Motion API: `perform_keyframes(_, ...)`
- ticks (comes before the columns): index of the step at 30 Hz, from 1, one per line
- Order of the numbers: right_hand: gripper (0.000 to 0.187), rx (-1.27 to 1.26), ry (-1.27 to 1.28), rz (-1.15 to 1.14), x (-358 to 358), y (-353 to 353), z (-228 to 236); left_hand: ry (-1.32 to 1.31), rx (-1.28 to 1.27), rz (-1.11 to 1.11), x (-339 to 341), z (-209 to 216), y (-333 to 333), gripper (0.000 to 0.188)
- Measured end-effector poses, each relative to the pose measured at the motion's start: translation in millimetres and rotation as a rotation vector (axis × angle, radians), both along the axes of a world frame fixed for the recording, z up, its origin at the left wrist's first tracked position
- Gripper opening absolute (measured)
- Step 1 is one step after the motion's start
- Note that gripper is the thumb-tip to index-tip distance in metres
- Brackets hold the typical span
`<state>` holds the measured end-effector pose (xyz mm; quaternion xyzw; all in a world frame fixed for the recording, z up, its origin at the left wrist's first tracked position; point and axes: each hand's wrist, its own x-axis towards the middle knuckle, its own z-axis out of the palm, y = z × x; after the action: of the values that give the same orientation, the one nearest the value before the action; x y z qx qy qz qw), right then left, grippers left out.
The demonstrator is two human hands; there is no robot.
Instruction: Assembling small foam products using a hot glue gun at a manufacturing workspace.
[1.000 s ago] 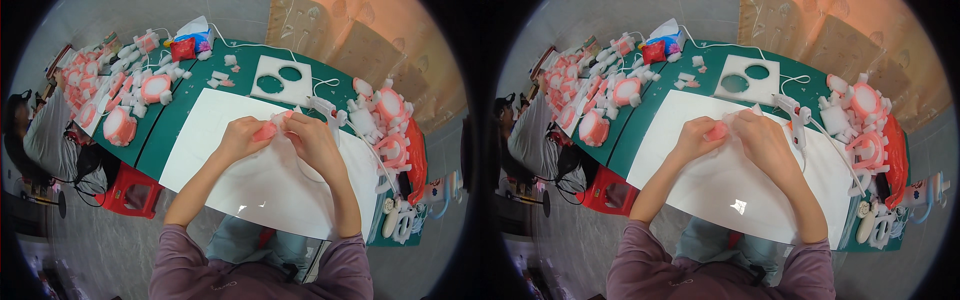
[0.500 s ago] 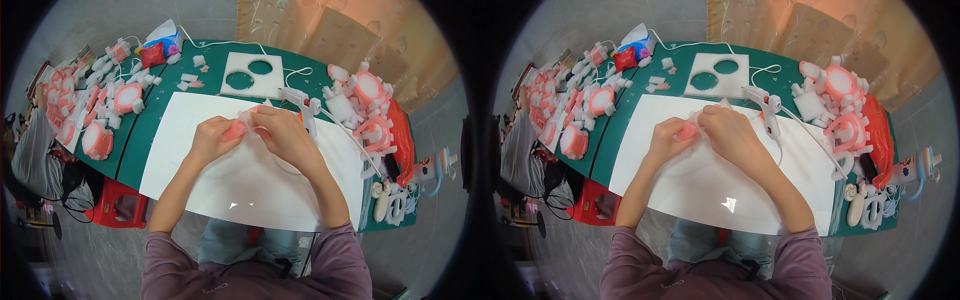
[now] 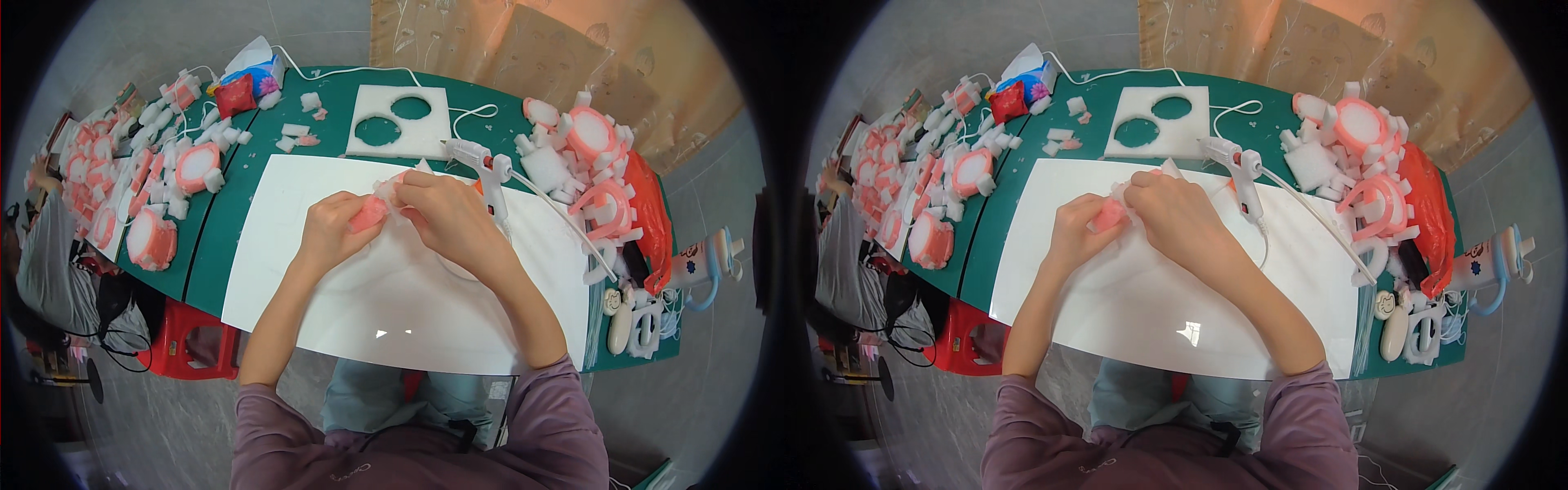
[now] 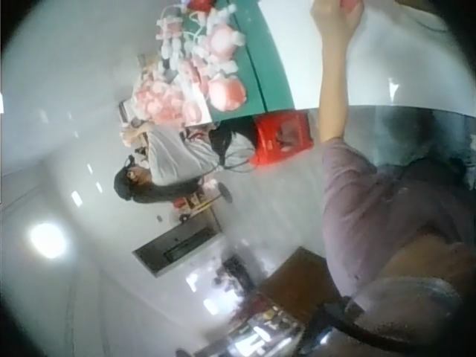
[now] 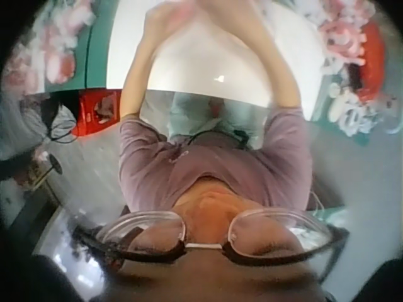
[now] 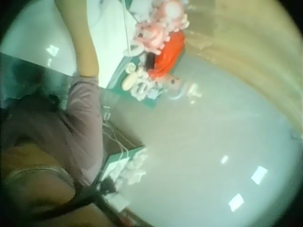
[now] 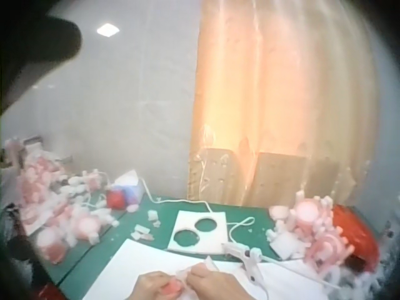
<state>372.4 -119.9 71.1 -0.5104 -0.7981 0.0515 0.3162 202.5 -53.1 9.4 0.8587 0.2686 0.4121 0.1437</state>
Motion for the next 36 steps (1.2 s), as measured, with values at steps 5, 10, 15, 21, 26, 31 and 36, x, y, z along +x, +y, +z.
perform_keyframes(5, 0.02, 0.026, -0.029, -0.022, -4.7, -3.7, 1.0, 0.004, -0.006, 0.006, -0.9, 0.9, 1.2, 0.019)
perform_keyframes(10, 0.027, -0.015, -0.137, -0.035, -3.3, -6.3, 3.1, 0.019, -0.004, 0.038, -2.2, 0.2, 2.3, 0.021)
perform_keyframes(15, 0.028, -0.015, -0.144, -0.011, -3.7, -12.5, 7.2, 0.023, -0.004, 0.031, -2.5, 2.4, 1.1, 0.022)
perform_keyframes(21, 0.029, 0.018, -0.131, 0.0, -2.5, -15.8, 7.3, 0.029, -0.059, 0.004, -3.7, 5.1, 0.9, 0.023)
perform_keyframes(26, 0.028, -0.027, -0.148, 0.002, -1.2, -15.3, 9.3, 0.017, -0.119, -0.03, -4.0, 8.1, -0.5, 0.026)
perform_keyframes(31, 0.028, -0.065, -0.169, -0.005, -1.1, -14.6, 10.4, 0.015, -0.12, -0.015, -4.3, 4.3, 0.7, 0.034)
perform_keyframes(36, 0.028, -0.047, -0.158, -0.01, -0.3, -15.0, 11.0, 0.029, -0.233, -0.036, -3.1, 8.9, -1.6, 0.049)
